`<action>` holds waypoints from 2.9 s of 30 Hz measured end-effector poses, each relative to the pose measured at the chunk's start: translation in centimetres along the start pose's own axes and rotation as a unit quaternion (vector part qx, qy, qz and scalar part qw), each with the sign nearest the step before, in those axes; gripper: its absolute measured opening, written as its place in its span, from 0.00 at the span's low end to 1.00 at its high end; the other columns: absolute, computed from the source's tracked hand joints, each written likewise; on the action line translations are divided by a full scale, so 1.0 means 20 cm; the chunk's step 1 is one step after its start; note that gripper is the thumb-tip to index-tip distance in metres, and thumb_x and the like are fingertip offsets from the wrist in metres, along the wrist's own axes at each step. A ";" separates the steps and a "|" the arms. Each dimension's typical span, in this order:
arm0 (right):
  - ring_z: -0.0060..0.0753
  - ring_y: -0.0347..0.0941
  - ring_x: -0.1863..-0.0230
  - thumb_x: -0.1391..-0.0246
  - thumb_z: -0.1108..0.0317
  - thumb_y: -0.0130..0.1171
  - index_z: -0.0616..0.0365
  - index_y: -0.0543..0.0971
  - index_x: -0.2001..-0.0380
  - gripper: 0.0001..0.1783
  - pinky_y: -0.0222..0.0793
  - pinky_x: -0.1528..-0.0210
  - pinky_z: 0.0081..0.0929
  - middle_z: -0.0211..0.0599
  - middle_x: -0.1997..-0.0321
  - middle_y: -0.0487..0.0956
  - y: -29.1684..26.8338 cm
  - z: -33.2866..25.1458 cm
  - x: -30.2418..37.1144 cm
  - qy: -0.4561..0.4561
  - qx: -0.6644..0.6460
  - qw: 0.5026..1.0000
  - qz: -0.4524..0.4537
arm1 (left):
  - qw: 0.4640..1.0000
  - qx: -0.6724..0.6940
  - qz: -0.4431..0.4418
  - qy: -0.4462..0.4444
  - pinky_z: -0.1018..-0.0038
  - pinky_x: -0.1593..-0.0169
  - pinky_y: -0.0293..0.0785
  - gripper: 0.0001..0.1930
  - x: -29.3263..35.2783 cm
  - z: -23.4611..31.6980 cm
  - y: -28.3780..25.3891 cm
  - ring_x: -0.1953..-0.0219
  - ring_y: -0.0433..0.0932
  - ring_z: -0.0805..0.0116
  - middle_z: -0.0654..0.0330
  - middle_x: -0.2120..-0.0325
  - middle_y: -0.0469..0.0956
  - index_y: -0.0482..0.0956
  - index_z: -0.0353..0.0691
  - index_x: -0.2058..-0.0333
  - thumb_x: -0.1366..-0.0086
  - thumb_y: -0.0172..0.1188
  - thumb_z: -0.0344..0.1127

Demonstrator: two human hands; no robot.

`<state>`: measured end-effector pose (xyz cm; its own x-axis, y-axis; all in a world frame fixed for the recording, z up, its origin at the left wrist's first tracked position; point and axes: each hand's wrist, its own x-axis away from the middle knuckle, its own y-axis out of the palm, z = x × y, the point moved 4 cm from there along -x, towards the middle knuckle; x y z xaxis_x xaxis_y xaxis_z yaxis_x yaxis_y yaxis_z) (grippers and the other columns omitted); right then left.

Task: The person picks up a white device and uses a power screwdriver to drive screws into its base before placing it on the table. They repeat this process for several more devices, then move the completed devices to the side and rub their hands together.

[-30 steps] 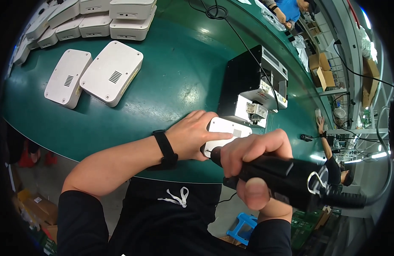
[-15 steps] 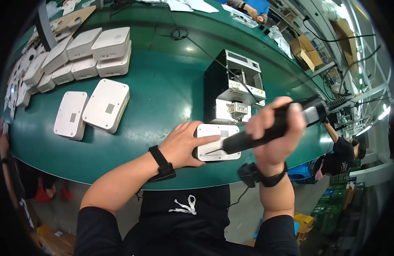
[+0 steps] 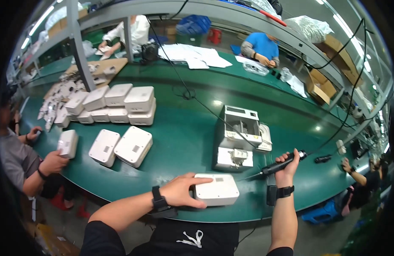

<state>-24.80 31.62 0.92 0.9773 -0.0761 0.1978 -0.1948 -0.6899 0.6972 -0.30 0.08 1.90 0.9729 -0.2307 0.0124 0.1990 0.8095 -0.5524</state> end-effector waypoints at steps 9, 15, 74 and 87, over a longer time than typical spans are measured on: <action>0.22 0.61 0.82 0.43 0.49 0.60 0.52 0.68 0.73 0.20 0.62 0.77 0.23 0.25 0.81 0.65 -0.16 0.04 -0.14 0.014 -0.062 0.998 0.010 | 0.683 0.676 0.061 -0.271 0.67 0.45 0.76 0.33 0.36 -0.11 0.08 0.48 0.78 0.58 0.43 0.44 0.72 0.62 0.37 0.36 0.28 0.45 0.58; 0.22 0.61 0.83 0.45 0.47 0.61 0.50 0.68 0.73 0.20 0.63 0.77 0.24 0.24 0.82 0.64 -0.08 0.09 -0.09 0.052 -0.032 0.998 0.000 | 0.609 0.762 0.130 -0.177 0.66 0.45 0.78 0.38 0.07 -0.41 -0.03 0.49 0.79 0.56 0.44 0.47 0.74 0.62 0.34 0.38 0.30 0.39 0.65; 0.23 0.62 0.80 0.39 0.54 0.58 0.53 0.70 0.64 0.15 0.63 0.73 0.25 0.26 0.80 0.66 0.09 -0.05 0.15 -0.066 -0.019 0.992 -0.110 | 0.924 -0.356 0.139 -0.014 0.45 0.33 0.54 0.46 0.09 0.16 0.03 0.36 0.62 0.42 0.36 0.37 0.58 0.66 0.42 0.38 0.52 0.72 0.58; 0.25 0.63 0.86 0.36 0.61 0.50 0.55 0.67 0.62 0.09 0.66 0.78 0.29 0.31 0.83 0.67 0.49 -0.19 0.55 -0.202 0.207 0.922 -0.259 | 0.962 -0.203 -0.057 0.177 0.53 0.37 0.65 0.40 -0.19 0.22 0.07 0.39 0.66 0.43 0.43 0.38 0.60 0.70 0.55 0.39 0.53 0.73 0.48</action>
<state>-16.23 26.63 12.57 0.8975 0.1358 -0.4196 0.2733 -0.9180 0.2875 -3.13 4.38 4.70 0.8327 -0.5323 -0.1522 0.1702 0.5077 -0.8446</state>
